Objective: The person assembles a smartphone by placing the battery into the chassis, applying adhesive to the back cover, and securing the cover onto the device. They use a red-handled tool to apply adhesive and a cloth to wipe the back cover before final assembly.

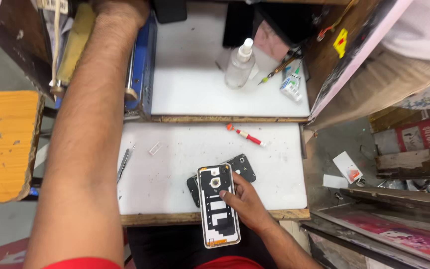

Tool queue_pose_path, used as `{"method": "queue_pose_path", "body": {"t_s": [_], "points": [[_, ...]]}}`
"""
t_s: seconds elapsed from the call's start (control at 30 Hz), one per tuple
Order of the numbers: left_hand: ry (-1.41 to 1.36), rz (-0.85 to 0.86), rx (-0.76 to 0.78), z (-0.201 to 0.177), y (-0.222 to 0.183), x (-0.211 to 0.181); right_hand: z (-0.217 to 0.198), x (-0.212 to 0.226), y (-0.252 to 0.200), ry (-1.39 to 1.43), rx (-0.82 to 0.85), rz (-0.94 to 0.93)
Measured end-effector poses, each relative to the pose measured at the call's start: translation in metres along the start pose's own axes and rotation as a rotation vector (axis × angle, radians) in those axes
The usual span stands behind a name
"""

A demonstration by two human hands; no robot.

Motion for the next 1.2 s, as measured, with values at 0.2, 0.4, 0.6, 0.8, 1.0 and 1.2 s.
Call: {"method": "queue_pose_path", "body": {"t_s": [0.2, 0.4, 0.6, 0.8, 1.0, 1.2], "points": [[-0.090, -0.029, 0.093, 0.000, 0.026, 0.006, -0.003, -0.002, 0.000, -0.040, -0.065, 0.093], [-0.047, 0.074, 0.177, -0.039, -0.071, -0.020, -0.002, 0.001, 0.000, -0.002, -0.013, 0.052], [-0.525, 0.313, -0.450, -0.136, -0.275, 0.001, -0.010, -0.006, 0.002, -0.026, -0.099, 0.129], [-0.467, 0.278, -0.437, -0.126, -0.286, 0.018, -0.006, -0.009, 0.003, -0.031, -0.041, 0.052], [-0.171, 0.182, -0.361, -0.067, -0.142, 0.000, 0.004, -0.005, -0.003, -0.010, -0.047, -0.002], [0.099, 0.106, -0.202, -0.006, -0.036, -0.015, -0.002, -0.005, -0.006, -0.117, -0.134, 0.010]]}}
Point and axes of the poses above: each hand's wrist, its own y-axis towards the middle knuckle, its own z-axis out of the palm, x = y × z, the point moved 6 cm from there along y, towards the middle knuckle, and after that the axes turned 5 degrees about y, right-handed, at the moved point
